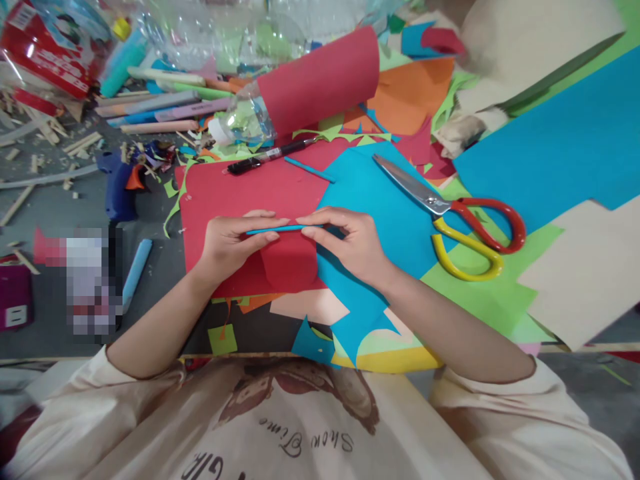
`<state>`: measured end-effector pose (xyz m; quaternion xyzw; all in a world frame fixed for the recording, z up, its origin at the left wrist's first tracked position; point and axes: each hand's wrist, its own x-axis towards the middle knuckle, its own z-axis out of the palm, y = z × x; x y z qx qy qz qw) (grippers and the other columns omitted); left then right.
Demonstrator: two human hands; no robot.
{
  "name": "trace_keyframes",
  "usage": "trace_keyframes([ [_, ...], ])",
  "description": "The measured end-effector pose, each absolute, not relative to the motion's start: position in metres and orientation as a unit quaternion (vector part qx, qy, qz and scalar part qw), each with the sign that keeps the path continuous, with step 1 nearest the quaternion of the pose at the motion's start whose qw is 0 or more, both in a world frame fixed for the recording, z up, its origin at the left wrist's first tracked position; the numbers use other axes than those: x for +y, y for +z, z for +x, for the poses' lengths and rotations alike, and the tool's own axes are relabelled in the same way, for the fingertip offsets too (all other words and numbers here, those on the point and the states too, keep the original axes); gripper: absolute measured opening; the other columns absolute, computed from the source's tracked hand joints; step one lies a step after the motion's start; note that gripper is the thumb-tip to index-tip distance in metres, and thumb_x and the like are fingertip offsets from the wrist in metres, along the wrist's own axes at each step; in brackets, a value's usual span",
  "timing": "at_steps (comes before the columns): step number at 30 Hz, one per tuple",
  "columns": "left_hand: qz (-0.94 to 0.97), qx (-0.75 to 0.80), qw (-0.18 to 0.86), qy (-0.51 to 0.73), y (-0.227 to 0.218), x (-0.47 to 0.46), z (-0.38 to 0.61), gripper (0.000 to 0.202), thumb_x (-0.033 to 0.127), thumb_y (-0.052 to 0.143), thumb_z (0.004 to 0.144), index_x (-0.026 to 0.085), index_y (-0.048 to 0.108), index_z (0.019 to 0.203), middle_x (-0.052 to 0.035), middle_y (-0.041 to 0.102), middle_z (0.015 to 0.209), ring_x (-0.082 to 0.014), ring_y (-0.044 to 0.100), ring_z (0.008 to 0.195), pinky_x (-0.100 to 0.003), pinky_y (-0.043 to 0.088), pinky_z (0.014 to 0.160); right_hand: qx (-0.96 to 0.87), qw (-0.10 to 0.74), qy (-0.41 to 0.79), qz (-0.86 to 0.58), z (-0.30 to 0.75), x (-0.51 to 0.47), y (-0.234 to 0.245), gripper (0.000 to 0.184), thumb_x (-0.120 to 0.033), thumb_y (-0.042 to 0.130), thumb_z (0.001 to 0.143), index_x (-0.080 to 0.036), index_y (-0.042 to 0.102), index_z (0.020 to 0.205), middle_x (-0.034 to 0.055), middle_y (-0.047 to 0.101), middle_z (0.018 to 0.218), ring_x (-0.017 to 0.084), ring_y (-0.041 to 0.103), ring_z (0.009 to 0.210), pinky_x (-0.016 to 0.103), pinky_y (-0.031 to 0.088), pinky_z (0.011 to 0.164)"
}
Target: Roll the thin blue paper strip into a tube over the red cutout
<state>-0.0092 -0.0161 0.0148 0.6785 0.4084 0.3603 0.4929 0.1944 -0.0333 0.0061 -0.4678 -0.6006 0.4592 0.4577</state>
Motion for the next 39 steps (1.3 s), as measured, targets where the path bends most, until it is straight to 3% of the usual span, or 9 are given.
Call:
trace_keyframes([
  [5,0.675,0.412,0.499,0.355,0.0145,-0.0161,-0.0092,0.023,0.045,0.068,0.078,0.031,0.076,0.094,-0.0003,0.075,0.099,-0.0199,0.071,0.095,-0.036,0.052,0.098,-0.595,0.438,0.471,-0.482,0.1941,-0.0326,0.0064,0.01,-0.034,0.07,0.077,-0.025,0.075,0.079,0.0014,0.077,0.083,0.017,0.07,0.075,0.032,0.056,0.068],
  [9,0.661,0.409,0.514,0.363,0.0156,-0.0161,-0.009,0.019,0.04,0.068,0.08,0.029,0.076,0.093,-0.0008,0.076,0.097,-0.0173,0.071,0.094,-0.028,0.055,0.089,-0.621,0.437,0.451,-0.469,0.1936,-0.0328,0.0065,0.013,-0.036,0.067,0.08,-0.024,0.073,0.08,0.0026,0.076,0.085,0.017,0.07,0.079,0.033,0.056,0.071],
  [15,0.655,0.436,0.53,0.316,0.0191,-0.0166,-0.0074,0.028,0.046,0.066,0.079,0.022,0.077,0.088,-0.0035,0.077,0.09,-0.017,0.072,0.086,-0.022,0.056,0.076,-0.708,0.381,0.425,-0.416,0.1929,-0.0322,0.0098,0.028,-0.047,0.055,0.088,-0.021,0.063,0.094,0.0043,0.072,0.088,0.014,0.067,0.078,0.025,0.051,0.065],
  [20,0.672,0.422,0.531,0.297,0.0173,-0.0179,-0.0062,0.026,0.044,0.066,0.08,0.021,0.076,0.087,-0.0034,0.077,0.089,-0.0165,0.072,0.084,-0.021,0.055,0.074,-0.787,0.314,0.36,-0.389,0.1917,-0.0322,0.0135,0.043,-0.048,0.034,0.097,-0.019,0.055,0.072,0.002,0.062,0.065,0.011,0.057,0.059,0.022,0.041,0.054],
  [24,0.675,0.413,0.534,0.299,0.0159,-0.0182,-0.0065,0.024,0.043,0.066,0.08,0.022,0.076,0.087,-0.0031,0.077,0.09,-0.0161,0.072,0.086,-0.019,0.055,0.075,-0.805,0.304,0.325,-0.393,0.1913,-0.0333,0.013,0.048,-0.047,0.029,0.098,-0.02,0.048,0.064,-0.0011,0.052,0.054,0.009,0.047,0.049,0.023,0.033,0.048],
  [34,0.668,0.423,0.536,0.296,0.0162,-0.0175,-0.0051,0.026,0.044,0.066,0.079,0.022,0.077,0.085,-0.0041,0.077,0.09,-0.0183,0.072,0.085,-0.023,0.056,0.077,-0.772,0.293,0.375,-0.42,0.192,-0.0315,0.0144,0.056,-0.058,0.029,0.094,-0.021,0.045,0.055,-0.0025,0.048,0.047,0.008,0.042,0.042,0.024,0.029,0.045],
  [39,0.655,0.443,0.531,0.307,0.0169,-0.0179,-0.0057,0.028,0.045,0.065,0.079,0.021,0.077,0.087,-0.0045,0.077,0.092,-0.0179,0.072,0.086,-0.024,0.055,0.079,-0.698,0.337,0.433,-0.46,0.1914,-0.0318,0.0155,0.055,-0.064,0.046,0.085,-0.02,0.053,0.053,-0.0018,0.055,0.047,0.009,0.048,0.044,0.023,0.033,0.044],
])
